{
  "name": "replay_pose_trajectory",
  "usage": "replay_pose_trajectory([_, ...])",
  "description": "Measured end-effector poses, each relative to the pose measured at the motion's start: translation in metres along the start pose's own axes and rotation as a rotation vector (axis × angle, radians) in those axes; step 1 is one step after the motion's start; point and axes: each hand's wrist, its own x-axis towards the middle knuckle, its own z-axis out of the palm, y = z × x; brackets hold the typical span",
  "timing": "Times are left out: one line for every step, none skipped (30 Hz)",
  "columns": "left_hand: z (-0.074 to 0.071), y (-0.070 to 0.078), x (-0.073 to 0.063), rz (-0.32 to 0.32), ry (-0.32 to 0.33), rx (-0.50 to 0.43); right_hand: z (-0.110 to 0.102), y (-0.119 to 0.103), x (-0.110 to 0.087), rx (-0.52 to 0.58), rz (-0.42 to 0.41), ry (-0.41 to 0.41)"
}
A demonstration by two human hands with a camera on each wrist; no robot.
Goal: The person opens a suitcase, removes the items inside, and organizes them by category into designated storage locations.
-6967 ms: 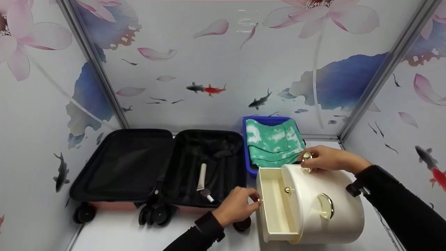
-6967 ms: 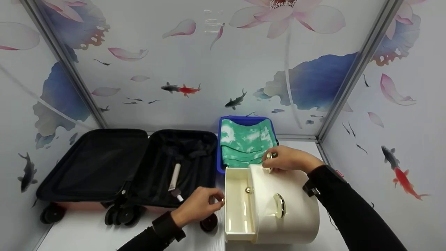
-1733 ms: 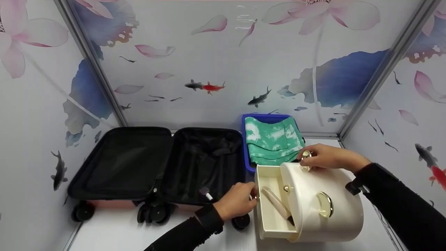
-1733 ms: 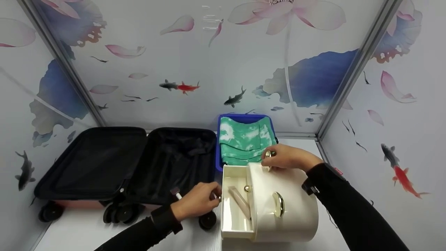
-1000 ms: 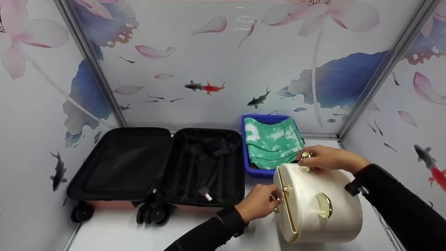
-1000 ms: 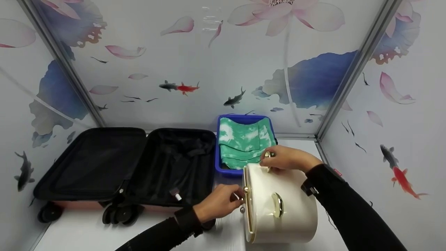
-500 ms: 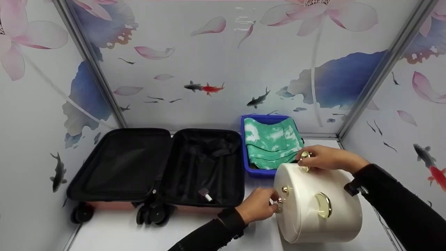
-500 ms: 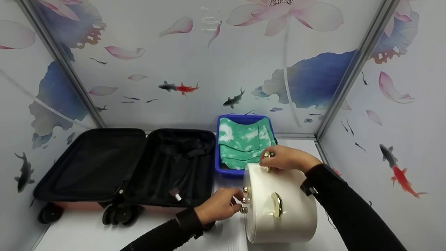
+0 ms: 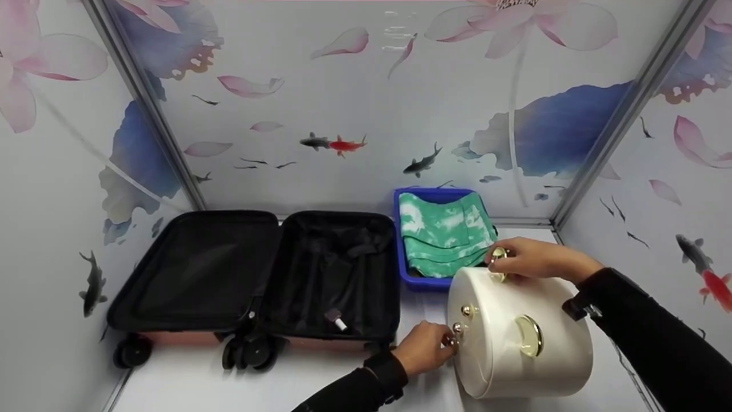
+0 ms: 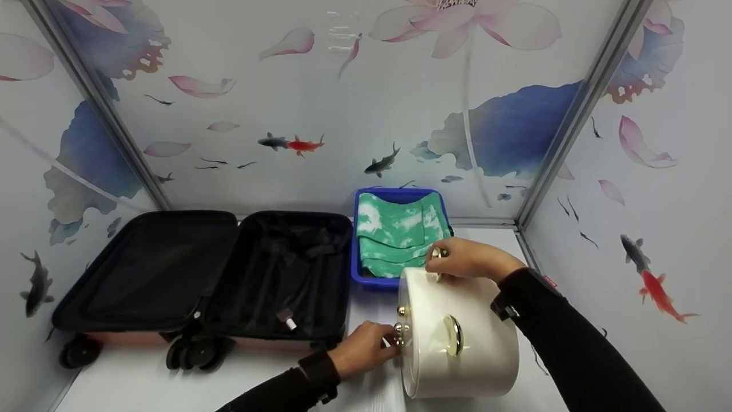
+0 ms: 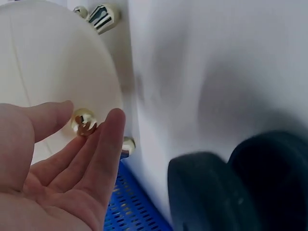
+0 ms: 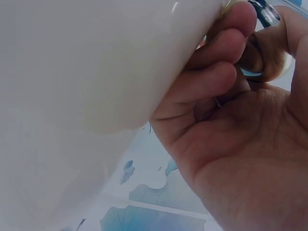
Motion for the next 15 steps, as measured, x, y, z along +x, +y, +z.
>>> replay_pose_trajectory([0.0011,-0.0004,0.0002,-0.003,0.003,-0.007,-0.0004,-0.0001,0.0002,-0.003,0.001,-0.003])
replay_pose_trajectory([0.0022,-0.0009,0.0002,-0.006,0.004,-0.015,-0.0007,-0.0002,0.0004,-0.005,0.001,-0.007])
replay_pose_trajectory([0.0027,-0.0012,0.0003,-0.010,0.006,-0.017,-0.0010,-0.0004,0.0006,-0.003,0.002,-0.010])
replay_pose_trajectory([0.0031,-0.0015,0.0003,-0.014,0.007,-0.022,-0.0013,-0.0004,0.0008,-0.003,0.005,-0.013])
replay_pose_trajectory([0.0033,-0.0017,0.0004,-0.017,0.007,-0.026,-0.0016,-0.0003,0.0010,-0.004,0.007,-0.016])
replay_pose_trajectory([0.0035,-0.0020,0.0007,-0.017,0.009,-0.027,-0.0018,-0.0002,0.0011,-0.004,0.010,-0.017])
replay_pose_trajectory([0.0034,-0.0021,0.0009,-0.016,0.010,-0.027,-0.0019,-0.0002,0.0010,-0.005,0.010,-0.017])
replay_pose_trajectory([0.0034,-0.0022,0.0010,-0.015,0.008,-0.026,-0.0021,-0.0003,0.0008,-0.008,0.010,-0.015])
replay_pose_trajectory([0.0031,-0.0021,0.0012,-0.014,0.008,-0.025,-0.0022,-0.0004,0.0005,-0.012,0.010,-0.014])
replay_pose_trajectory([0.0030,-0.0021,0.0013,-0.011,0.007,-0.024,-0.0022,-0.0003,0.0004,-0.013,0.009,-0.013])
replay_pose_trajectory([0.0028,-0.0021,0.0015,-0.006,0.009,-0.025,-0.0022,-0.0002,0.0002,-0.015,0.008,-0.012])
replay_pose_trajectory([0.0028,-0.0020,0.0017,-0.002,0.010,-0.027,-0.0023,-0.0002,-0.0001,-0.016,0.007,-0.011])
replay_pose_trajectory([0.0031,-0.0021,0.0018,0.001,0.013,-0.028,-0.0024,-0.0002,-0.0004,-0.016,0.007,-0.012])
replay_pose_trajectory([0.0034,-0.0019,0.0019,0.005,0.016,-0.029,-0.0026,-0.0003,-0.0009,-0.016,0.006,-0.012])
replay_pose_trajectory([0.0037,-0.0019,0.0021,0.010,0.021,-0.029,-0.0029,-0.0002,-0.0014,-0.014,0.005,-0.013])
